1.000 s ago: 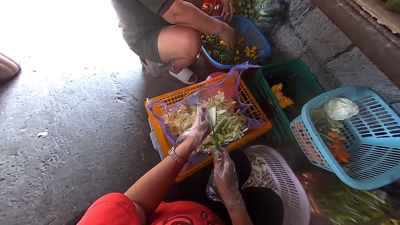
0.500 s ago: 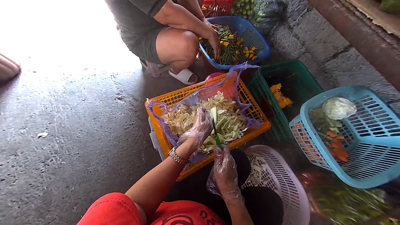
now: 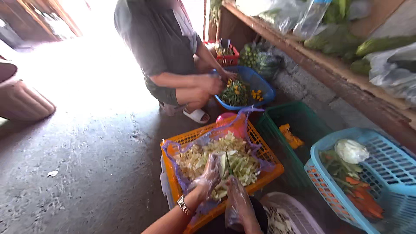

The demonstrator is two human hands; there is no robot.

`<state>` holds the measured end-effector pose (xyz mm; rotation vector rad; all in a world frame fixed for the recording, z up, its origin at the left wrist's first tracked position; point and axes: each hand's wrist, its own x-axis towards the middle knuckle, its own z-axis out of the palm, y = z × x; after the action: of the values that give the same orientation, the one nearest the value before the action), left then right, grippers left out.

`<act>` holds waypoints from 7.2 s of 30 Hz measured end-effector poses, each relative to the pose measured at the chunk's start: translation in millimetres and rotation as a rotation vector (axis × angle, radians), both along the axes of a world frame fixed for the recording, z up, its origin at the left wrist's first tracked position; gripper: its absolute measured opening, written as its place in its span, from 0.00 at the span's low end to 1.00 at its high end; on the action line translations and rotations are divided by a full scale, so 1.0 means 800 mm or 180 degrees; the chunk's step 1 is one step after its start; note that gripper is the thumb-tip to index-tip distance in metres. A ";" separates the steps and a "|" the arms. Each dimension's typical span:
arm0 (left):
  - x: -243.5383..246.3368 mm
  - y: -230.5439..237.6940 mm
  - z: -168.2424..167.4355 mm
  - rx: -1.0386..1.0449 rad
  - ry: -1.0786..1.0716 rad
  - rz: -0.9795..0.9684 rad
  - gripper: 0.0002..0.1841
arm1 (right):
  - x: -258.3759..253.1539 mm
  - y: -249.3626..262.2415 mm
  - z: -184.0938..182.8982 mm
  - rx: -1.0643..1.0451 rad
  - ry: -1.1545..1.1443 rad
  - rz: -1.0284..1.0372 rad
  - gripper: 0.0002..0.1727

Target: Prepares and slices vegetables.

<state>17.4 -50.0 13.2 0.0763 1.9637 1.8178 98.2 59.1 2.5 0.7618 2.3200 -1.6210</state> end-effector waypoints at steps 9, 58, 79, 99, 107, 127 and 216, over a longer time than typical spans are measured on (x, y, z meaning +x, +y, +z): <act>-0.006 -0.002 -0.011 -0.0175 -0.0050 0.0034 0.19 | 0.016 -0.004 -0.012 -0.0172 0.0307 -0.0402 0.27; -0.002 -0.002 0.014 -0.0070 0.0049 0.0301 0.20 | 0.073 -0.058 -0.010 0.1382 0.1273 -0.0236 0.27; 0.009 -0.010 0.001 -0.0150 0.0111 0.0143 0.22 | 0.009 0.003 -0.006 -0.0431 0.0037 -0.0216 0.29; -0.002 -0.002 0.002 -0.0208 0.0046 0.0415 0.22 | 0.078 -0.056 -0.010 0.1238 0.1119 -0.0157 0.30; 0.007 0.002 0.007 -0.0286 -0.0055 0.0430 0.21 | 0.061 -0.053 -0.005 0.1119 0.0834 -0.0191 0.26; -0.012 -0.015 -0.013 0.1727 -0.0737 0.0172 0.20 | 0.042 -0.016 -0.023 -0.1761 0.0667 -0.0475 0.22; -0.006 -0.013 -0.023 0.1737 -0.0699 -0.1142 0.17 | 0.050 -0.034 0.002 0.0461 0.0247 0.0107 0.24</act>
<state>12.4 -60.3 -5.3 0.3591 1.1762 1.9595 137.9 32.2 4.3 0.6961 2.5129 -1.5073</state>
